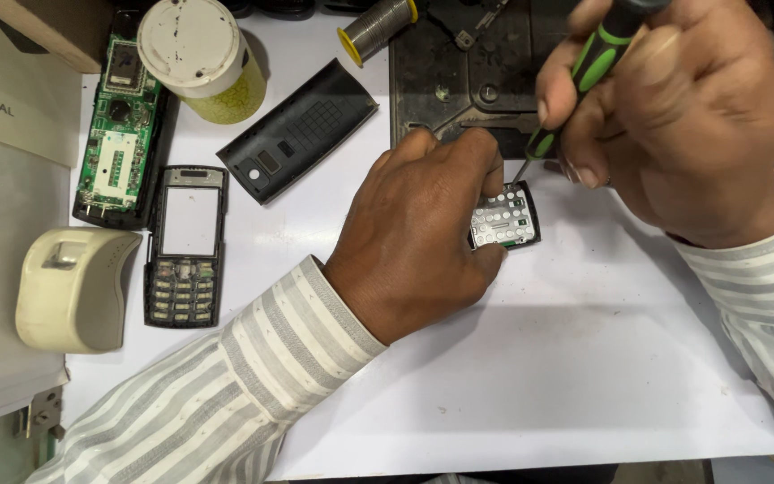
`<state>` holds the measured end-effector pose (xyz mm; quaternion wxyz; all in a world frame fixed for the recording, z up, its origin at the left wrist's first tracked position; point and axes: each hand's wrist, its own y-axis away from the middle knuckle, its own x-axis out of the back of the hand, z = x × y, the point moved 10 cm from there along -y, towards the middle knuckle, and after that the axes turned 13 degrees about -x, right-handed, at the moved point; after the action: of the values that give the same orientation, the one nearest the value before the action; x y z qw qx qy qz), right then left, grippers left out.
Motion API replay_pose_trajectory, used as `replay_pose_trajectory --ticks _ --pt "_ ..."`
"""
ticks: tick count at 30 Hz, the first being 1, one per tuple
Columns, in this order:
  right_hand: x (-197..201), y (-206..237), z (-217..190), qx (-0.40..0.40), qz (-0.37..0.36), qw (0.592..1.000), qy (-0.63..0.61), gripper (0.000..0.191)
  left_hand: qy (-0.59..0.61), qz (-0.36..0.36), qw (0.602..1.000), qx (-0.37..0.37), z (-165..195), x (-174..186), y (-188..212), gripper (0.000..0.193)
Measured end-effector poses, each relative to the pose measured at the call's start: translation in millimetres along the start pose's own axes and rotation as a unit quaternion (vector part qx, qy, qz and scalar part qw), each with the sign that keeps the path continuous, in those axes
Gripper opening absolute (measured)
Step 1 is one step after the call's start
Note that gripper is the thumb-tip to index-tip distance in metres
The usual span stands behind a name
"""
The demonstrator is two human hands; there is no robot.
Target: The person repairs a Nokia mobile phone at a workbench. They apply adhesive from a tube onto a small component, press it into the phone housing, then use a screwdriver to pry and work on the keypad and screen assembly, handling the phone body, keypad, and covers.
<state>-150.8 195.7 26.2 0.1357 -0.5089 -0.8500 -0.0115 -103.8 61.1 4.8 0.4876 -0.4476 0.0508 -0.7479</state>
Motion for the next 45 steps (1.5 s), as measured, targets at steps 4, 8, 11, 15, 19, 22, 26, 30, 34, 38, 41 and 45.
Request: replay_pose_trajectory --ticks 4,8,11,15,19,22,26,30,34,38,41,45 --pt "0.2 -2.9 -0.6 0.004 0.018 0.999 0.049 0.039 -0.001 -0.002 1.0 0.002 -0.9 -0.2 -0.1 0.042" --pt "-1.0 -4.9 -4.5 0.006 0.013 1.0 0.024 0.036 0.0 0.002 1.0 0.001 -0.4 0.1 -0.3 0.042" --pt "0.7 -5.7 -3.4 -0.015 0.016 1.0 -0.004 0.036 -0.003 0.005 1.0 -0.002 0.3 1.1 -0.1 0.043" --pt "-0.4 -0.8 -5.3 -0.016 0.019 0.999 0.026 0.039 -0.003 0.003 1.0 0.002 -0.4 0.9 0.3 0.042" --pt "-6.1 3.4 -8.9 0.019 0.023 0.999 0.039 0.038 -0.001 0.009 1.0 -0.003 1.1 1.6 0.1 0.042" --pt "-9.0 2.5 -12.1 0.044 0.036 0.996 0.067 0.035 0.002 0.005 1.0 0.001 0.1 1.1 0.4 0.043" --pt "-13.3 -0.5 -12.5 0.037 -0.005 0.999 0.027 0.031 0.001 0.005 1.0 -0.003 0.3 1.3 0.3 0.044" --pt "-11.9 -1.2 -3.2 -0.006 -0.011 1.0 -0.029 0.03 -0.003 0.012 1.0 -0.014 2.8 2.8 0.3 0.043" --pt "-9.4 -0.8 -0.2 -0.001 0.002 0.999 -0.037 0.029 0.0 -0.003 1.0 0.009 -1.8 -0.4 0.8 0.041" --pt "-8.0 0.5 -2.3 0.012 0.029 0.999 0.028 0.031 0.0 0.007 1.0 -0.002 0.2 1.8 0.5 0.042" --pt "-8.5 -0.5 -4.3 0.002 0.01 1.0 0.014 0.032 -0.002 0.009 1.0 -0.005 1.4 1.9 0.5 0.042" --pt "-8.5 -0.4 -5.2 -0.02 0.002 1.0 0.012 0.037 -0.003 0.004 1.0 -0.004 1.0 1.3 0.2 0.043"
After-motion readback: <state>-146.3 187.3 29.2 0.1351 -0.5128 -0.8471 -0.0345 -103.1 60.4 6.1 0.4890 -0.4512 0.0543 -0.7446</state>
